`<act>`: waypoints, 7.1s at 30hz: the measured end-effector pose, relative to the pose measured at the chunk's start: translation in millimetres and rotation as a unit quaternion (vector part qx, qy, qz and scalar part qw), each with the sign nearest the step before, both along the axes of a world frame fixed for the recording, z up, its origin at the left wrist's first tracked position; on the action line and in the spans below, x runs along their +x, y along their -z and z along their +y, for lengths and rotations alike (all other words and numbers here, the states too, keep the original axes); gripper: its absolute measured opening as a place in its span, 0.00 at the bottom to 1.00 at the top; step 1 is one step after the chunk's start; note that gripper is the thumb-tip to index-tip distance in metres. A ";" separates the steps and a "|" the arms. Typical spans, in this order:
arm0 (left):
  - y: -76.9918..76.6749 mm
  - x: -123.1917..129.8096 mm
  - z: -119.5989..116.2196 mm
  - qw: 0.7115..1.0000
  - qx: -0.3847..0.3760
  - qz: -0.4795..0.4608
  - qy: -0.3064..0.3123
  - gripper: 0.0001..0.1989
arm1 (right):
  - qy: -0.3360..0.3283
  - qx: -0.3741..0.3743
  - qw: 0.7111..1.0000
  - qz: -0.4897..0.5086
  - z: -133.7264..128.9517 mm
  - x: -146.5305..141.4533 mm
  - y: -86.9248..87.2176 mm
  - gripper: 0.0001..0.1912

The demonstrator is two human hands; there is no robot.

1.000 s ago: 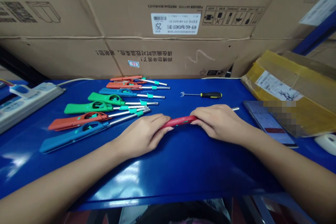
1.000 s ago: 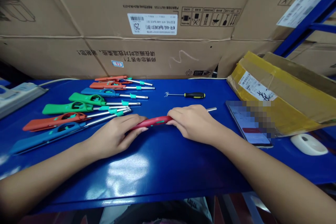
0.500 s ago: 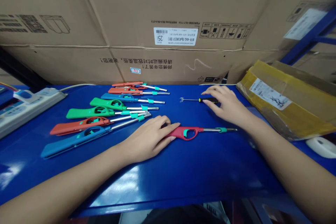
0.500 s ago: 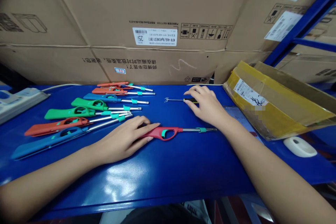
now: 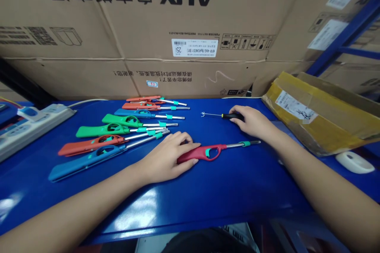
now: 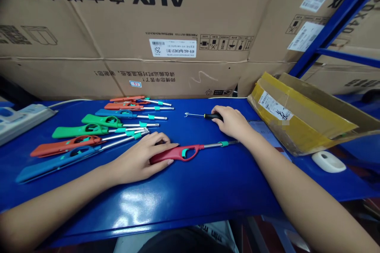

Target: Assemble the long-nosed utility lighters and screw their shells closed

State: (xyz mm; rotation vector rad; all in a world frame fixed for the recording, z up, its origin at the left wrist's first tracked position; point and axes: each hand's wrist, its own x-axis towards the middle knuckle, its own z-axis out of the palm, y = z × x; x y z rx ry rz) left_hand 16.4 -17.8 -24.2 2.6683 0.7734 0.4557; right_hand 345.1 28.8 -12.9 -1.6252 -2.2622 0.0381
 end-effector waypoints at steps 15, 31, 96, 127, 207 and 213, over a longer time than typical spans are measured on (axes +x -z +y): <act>-3.6 1.4 5.3 0.968 -0.089 -0.171 -0.162 0.14 | 0.012 -0.056 0.972 0.229 -52.9 -46.6 -42.3 0.13; -15.6 2.0 1.7 0.842 -0.338 -0.360 -0.219 0.09 | 0.018 -0.214 0.892 0.398 -58.9 -61.9 -27.0 0.17; -4.9 6.4 -11.7 0.935 -0.184 -0.220 -0.206 0.05 | -0.003 -0.081 0.823 0.562 -68.0 -71.1 -15.9 0.10; 9.2 3.0 -13.0 0.979 -0.133 -0.116 -0.099 0.11 | -0.073 0.112 0.913 0.385 -67.1 -137.7 -59.3 0.16; 15.0 6.9 -14.0 0.979 -0.115 -0.131 -0.102 0.12 | -0.051 0.033 0.891 0.449 -49.8 -128.1 -23.8 0.19; 14.1 7.0 -14.4 0.980 -0.114 -0.127 -0.103 0.13 | -0.072 0.063 0.899 0.428 -57.2 -131.5 -25.2 0.17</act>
